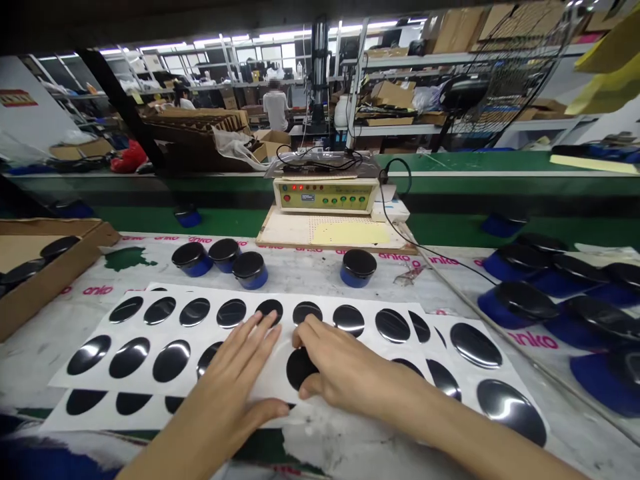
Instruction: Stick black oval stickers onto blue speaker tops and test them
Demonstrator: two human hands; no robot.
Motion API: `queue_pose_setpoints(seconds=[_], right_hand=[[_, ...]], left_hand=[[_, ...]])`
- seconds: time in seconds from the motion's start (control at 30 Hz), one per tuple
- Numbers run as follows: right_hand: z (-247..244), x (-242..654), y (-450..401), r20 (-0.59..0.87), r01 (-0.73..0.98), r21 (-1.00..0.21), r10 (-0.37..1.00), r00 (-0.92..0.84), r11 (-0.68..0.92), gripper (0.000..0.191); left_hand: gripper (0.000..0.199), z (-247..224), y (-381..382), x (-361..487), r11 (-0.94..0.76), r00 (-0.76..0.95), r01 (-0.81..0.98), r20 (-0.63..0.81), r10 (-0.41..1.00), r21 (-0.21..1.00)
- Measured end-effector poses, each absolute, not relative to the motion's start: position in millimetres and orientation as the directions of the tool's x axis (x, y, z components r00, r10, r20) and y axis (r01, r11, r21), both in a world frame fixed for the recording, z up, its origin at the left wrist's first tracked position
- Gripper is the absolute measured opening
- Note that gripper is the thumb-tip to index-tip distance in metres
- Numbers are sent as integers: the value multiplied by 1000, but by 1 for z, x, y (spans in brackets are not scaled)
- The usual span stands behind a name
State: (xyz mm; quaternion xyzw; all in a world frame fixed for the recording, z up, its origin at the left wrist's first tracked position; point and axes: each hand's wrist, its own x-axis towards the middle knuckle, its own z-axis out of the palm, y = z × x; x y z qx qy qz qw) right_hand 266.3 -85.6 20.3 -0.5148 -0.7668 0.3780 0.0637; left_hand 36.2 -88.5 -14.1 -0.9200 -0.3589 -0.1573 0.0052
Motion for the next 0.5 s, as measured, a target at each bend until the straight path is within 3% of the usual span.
queue_pose_setpoints(seconds=[0.07, 0.2, 0.37, 0.43, 0.5], right_hand=[[21, 267, -84, -326, 746, -642, 818, -474, 177, 32], [26, 263, -75, -359, 774, -609, 811, -462, 172, 35], [43, 280, -92, -225, 652, -728, 824, -521, 214, 8], [49, 303, -114, -167, 637, -753, 888, -428, 165, 7], [49, 326, -137, -54, 673, -735, 983, -174, 78, 8]], left_hand=[[81, -28, -77, 58, -762, 721, 648, 311, 619, 13], [83, -51, -69, 59, -769, 756, 630, 313, 575, -108], [99, -52, -62, 40, -811, 800, 558, 375, 469, -175], [96, -41, -58, 41, -838, 815, 523, 378, 439, -153], [75, -24, -50, 56, -829, 791, 555, 353, 500, -67]])
